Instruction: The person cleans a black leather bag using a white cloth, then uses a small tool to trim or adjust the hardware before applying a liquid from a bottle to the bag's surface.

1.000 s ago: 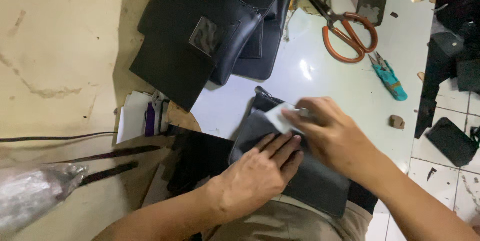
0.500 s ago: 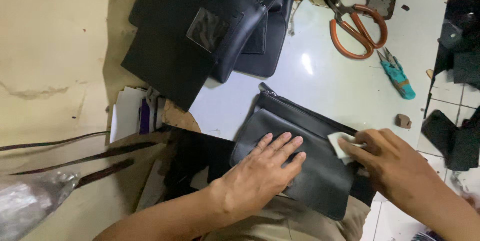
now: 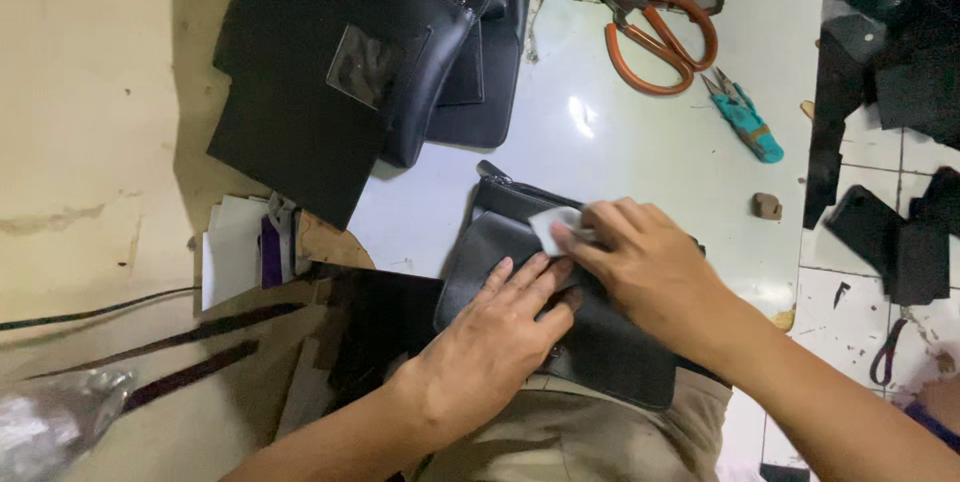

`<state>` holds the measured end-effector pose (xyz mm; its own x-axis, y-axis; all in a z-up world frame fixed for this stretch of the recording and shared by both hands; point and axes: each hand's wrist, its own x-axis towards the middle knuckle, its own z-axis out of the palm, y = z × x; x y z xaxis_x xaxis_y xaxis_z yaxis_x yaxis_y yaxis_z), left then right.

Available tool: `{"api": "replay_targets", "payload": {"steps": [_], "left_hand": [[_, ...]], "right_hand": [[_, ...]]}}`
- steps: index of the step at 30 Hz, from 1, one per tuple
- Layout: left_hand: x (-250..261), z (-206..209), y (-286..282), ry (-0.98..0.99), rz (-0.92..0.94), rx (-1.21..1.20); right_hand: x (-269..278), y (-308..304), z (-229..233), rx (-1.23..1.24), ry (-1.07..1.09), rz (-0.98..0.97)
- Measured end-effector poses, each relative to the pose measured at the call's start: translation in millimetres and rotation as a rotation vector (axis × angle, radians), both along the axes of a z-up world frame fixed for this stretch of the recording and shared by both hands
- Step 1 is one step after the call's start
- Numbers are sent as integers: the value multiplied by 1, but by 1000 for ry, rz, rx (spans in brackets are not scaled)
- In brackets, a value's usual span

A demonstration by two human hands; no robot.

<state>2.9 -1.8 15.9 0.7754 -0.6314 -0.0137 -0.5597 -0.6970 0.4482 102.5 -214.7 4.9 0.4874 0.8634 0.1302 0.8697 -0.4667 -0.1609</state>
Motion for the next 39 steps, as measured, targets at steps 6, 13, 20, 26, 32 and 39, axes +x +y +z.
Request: {"api": "replay_targets", "payload": {"steps": [6, 13, 20, 26, 32, 39], "left_hand": [[-1, -14, 4, 28, -43, 28], [1, 2, 5, 10, -54, -4], [0, -6, 4, -147, -12, -49], [-2, -18, 3, -200, 45, -87], [2, -15, 4, -150, 33, -99], [1, -21, 3, -207, 67, -126]], "right_hand": [[-27, -121, 28, -317, 186, -234], [-47, -140, 47, 6, 414, -662], [-13, -53, 32, 39, 211, -433], [26, -9, 12, 19, 101, -133], [42, 2, -2, 104, 331, -142], [44, 1, -6, 88, 515, -195]]}}
